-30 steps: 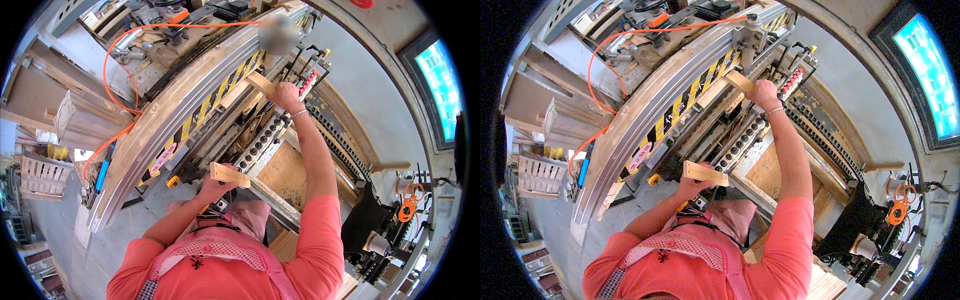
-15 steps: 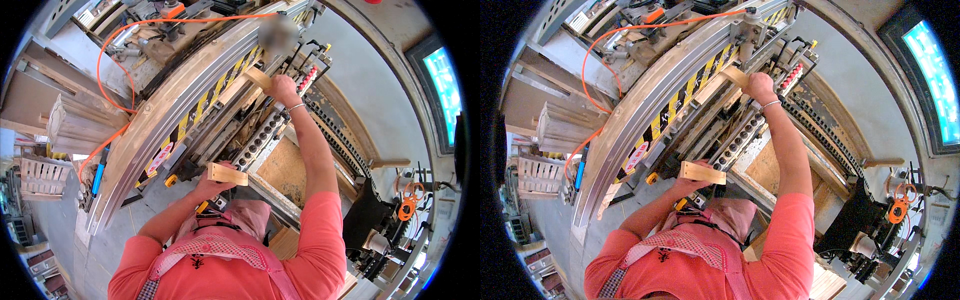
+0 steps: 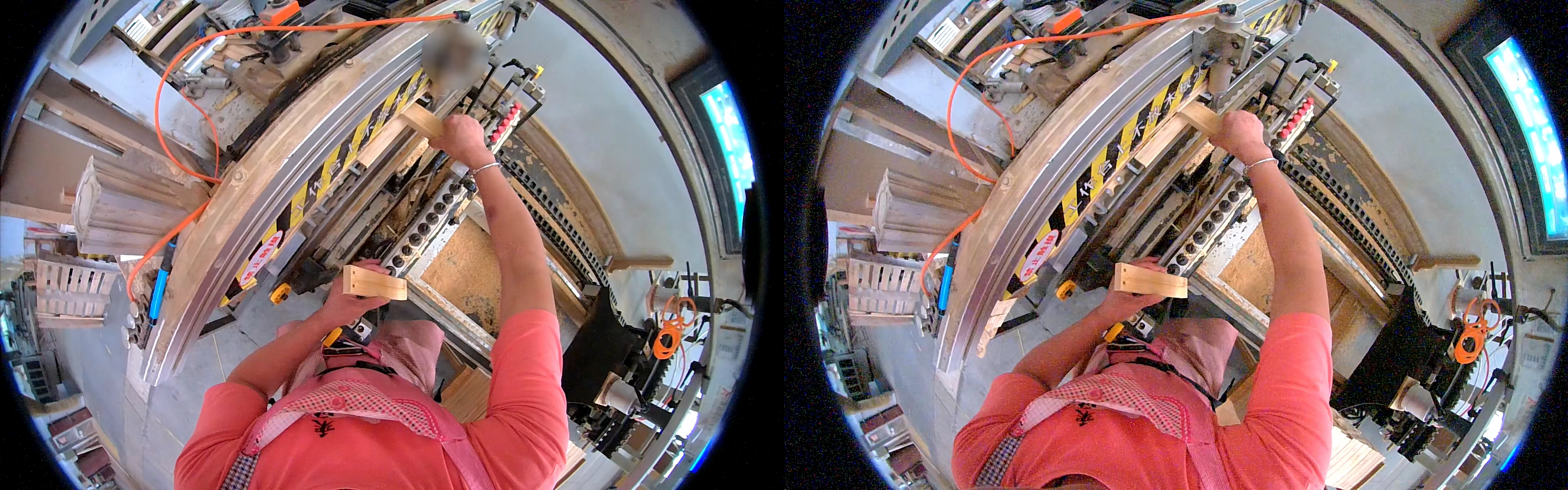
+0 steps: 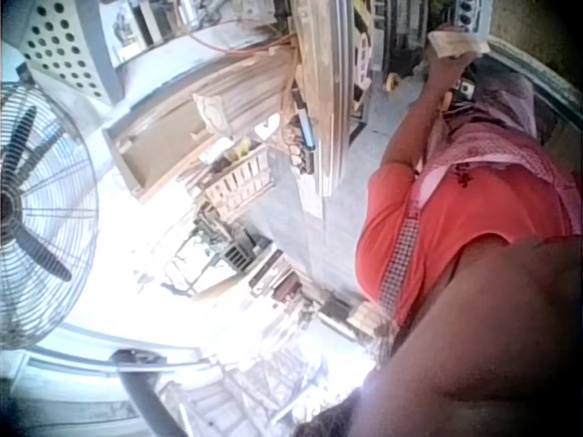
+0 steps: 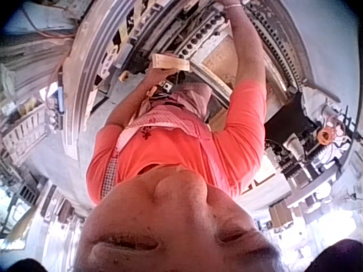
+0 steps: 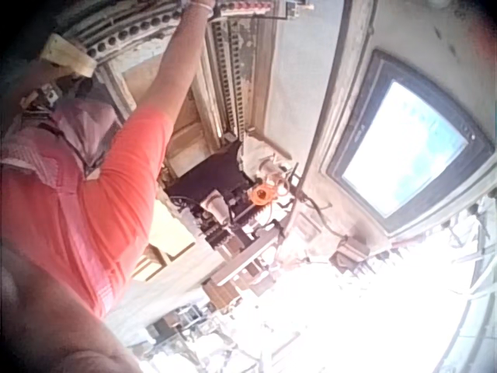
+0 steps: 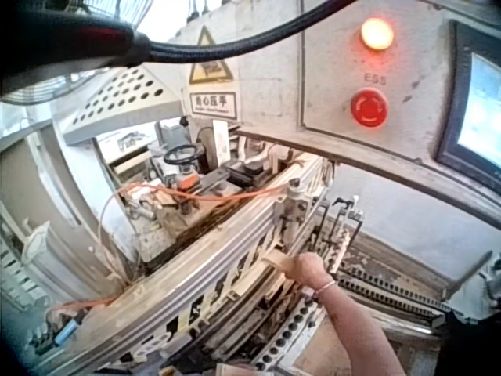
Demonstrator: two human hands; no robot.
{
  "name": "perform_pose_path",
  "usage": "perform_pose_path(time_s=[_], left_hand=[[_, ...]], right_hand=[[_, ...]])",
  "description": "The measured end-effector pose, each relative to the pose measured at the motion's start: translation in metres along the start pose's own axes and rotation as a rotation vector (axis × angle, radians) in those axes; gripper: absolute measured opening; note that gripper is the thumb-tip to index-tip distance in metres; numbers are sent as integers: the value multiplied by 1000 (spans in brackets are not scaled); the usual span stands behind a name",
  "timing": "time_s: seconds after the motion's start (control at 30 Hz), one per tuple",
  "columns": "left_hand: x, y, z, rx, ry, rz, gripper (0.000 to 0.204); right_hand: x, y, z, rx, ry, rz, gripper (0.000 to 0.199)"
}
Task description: The person operates a woodworking machine to process small wooden blocks. They repeatedly pick up blocks from a nearby stack, feed them into the machine's mechanism, and then place the processed blocks onto a growing pile on the table.
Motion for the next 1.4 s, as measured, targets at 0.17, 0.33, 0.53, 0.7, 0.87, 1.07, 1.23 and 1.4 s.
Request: perform_pose_path(time_s=[0.17,0.33,0.53,0.7,0.87,1.07,1.23,1.4], left_hand=[[0,0,2,-37,28,22,46],[0,0,3,24,-17,23,46],[0,0,0,-18,-32,8,45],[-1,2,-2,-82,-57,-23,42],[-2,2,-1,-66,-90,-50,39],[-2,3,-13,51,-60,-69,44],[-3,4,-12,71,-50,-74,40],[3,2,-2,41,-52,-54,48]], right_hand=[[-1,1,-1,-5,10,18,39],[0,3,1,-5,26,48,39],[-3,6,2,-10,48,54,40],[-2,4,2,-3,5,92,35],[-3,4,1,-25,25,40,42],[-3,2,0,-36,22,46,42],[-2,5,6,-55,44,101,40],[-2,2,-3,-53,-74,182,38]])
Point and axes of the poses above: each hand's wrist, its own x-axis away from the middle knuckle, its own y-axis out of the palm, z = x × y, the point moved 7 cm from there along -x, towards the middle knuckle, and after that the axes turned 14 degrees about -y, right-handed, at the moved point
